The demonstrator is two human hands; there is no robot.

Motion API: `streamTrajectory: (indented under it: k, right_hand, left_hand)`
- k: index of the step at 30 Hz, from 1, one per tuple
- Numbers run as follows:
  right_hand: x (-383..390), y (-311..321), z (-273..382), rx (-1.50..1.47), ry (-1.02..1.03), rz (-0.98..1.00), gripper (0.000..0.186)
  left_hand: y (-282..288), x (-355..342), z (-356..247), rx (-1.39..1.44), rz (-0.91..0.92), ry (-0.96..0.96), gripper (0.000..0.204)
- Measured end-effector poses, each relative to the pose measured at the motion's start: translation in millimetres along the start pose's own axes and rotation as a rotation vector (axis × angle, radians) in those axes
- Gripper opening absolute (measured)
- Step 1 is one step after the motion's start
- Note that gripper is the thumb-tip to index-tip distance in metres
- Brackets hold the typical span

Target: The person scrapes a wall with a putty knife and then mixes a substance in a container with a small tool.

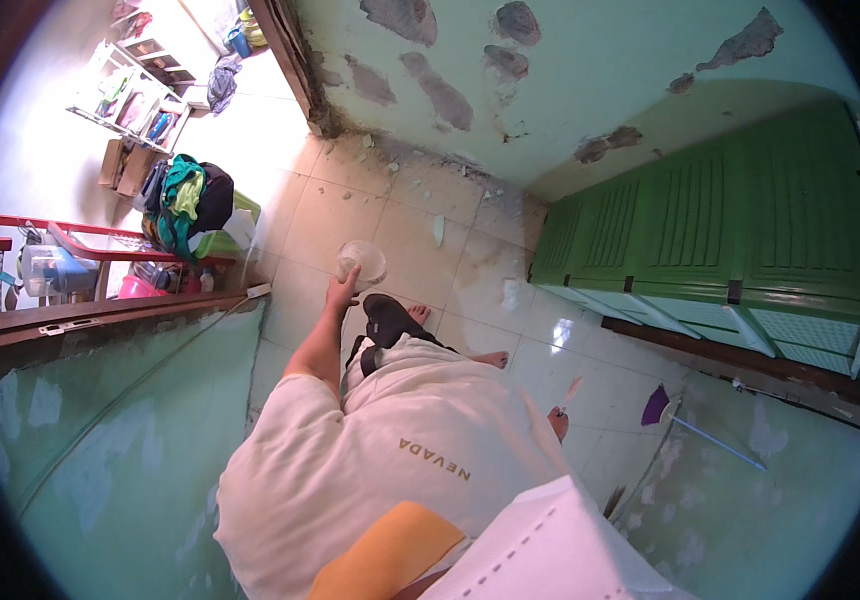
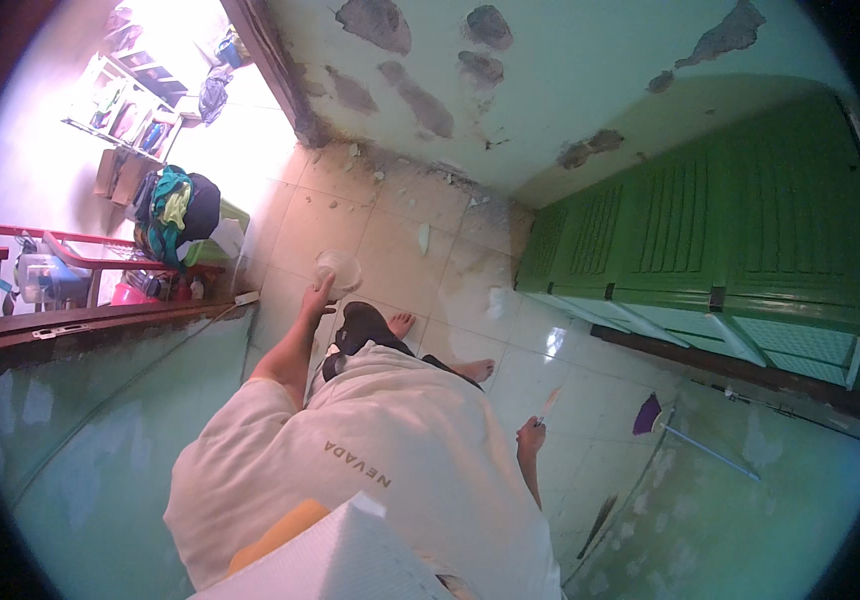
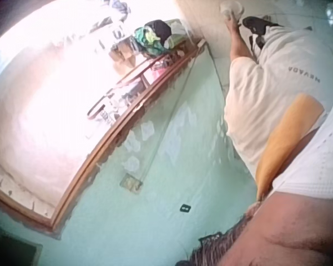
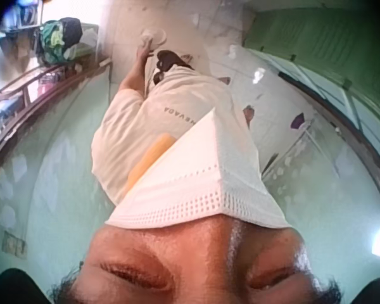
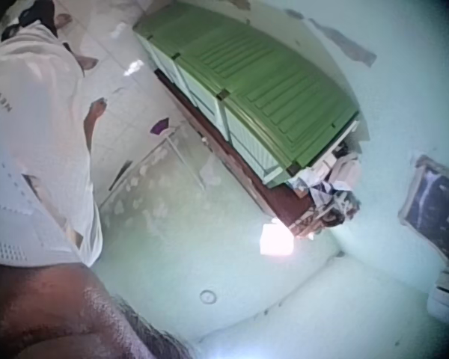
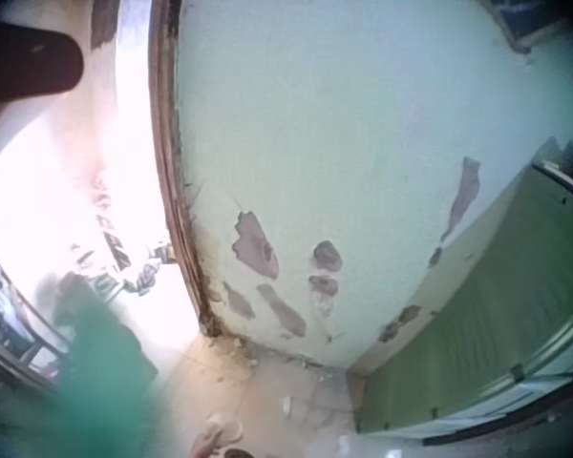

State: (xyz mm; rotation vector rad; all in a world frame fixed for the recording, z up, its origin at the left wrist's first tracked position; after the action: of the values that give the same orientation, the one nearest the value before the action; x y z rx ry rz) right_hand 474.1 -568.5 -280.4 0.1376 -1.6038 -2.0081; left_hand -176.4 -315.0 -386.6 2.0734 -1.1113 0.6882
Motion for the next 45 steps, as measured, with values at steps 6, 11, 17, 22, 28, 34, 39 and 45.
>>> streamTrajectory:
  k: [6,11,17,22,28,34,39,45]
  right_hand:
    - [-7,1,5,-0.048,0.005,0.024,0.043]
    - [-4,1,7,-0.030,0.003,0.017,0.043]
    - [4,4,18,-0.021,0.007,0.028,0.043]
    - [2,1,13,-0.030,-0.012,0.025,0.043]
    - [15,-5,12,-0.029,-0.043,0.010,0.044]
    - [16,-16,-5,0.034,-0.079,0.062,0.044]
    - [13,-14,-11,0.039,-0.052,0.053,0.044]
    - [2,-10,8,-0.001,-0.006,0.081,0.043]
  left_hand:
    - [4,0,6,0.001,-0.037,0.011,0.093]
    - [2,-4,0,0.025,-0.005,-0.011,0.093]
    - [-1,-8,-1,0.037,0.004,0.003,0.092]
    - [-10,3,-19,0.105,0.059,-0.053,0.088]
    - [-13,10,-38,0.024,0.045,-0.071,0.083]
    - [-10,3,-24,-0.068,0.071,-0.033,0.097]
    - [3,2,-6,-0.084,-0.023,0.039,0.093]
    - [15,-8,15,-0.040,-0.071,0.074,0.091]
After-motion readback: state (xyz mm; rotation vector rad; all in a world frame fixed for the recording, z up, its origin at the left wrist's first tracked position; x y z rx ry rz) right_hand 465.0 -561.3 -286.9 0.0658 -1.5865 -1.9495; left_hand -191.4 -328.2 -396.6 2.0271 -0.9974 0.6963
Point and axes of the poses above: each hand's wrist, its own x-axis away from the middle knuckle, its own y-axis out of the back of the hand, z = x × y, the point moved 7 cm from there along -x, towards the middle knuckle, and after that the axes turned 11 degrees about -z, right-handed, at the moved point
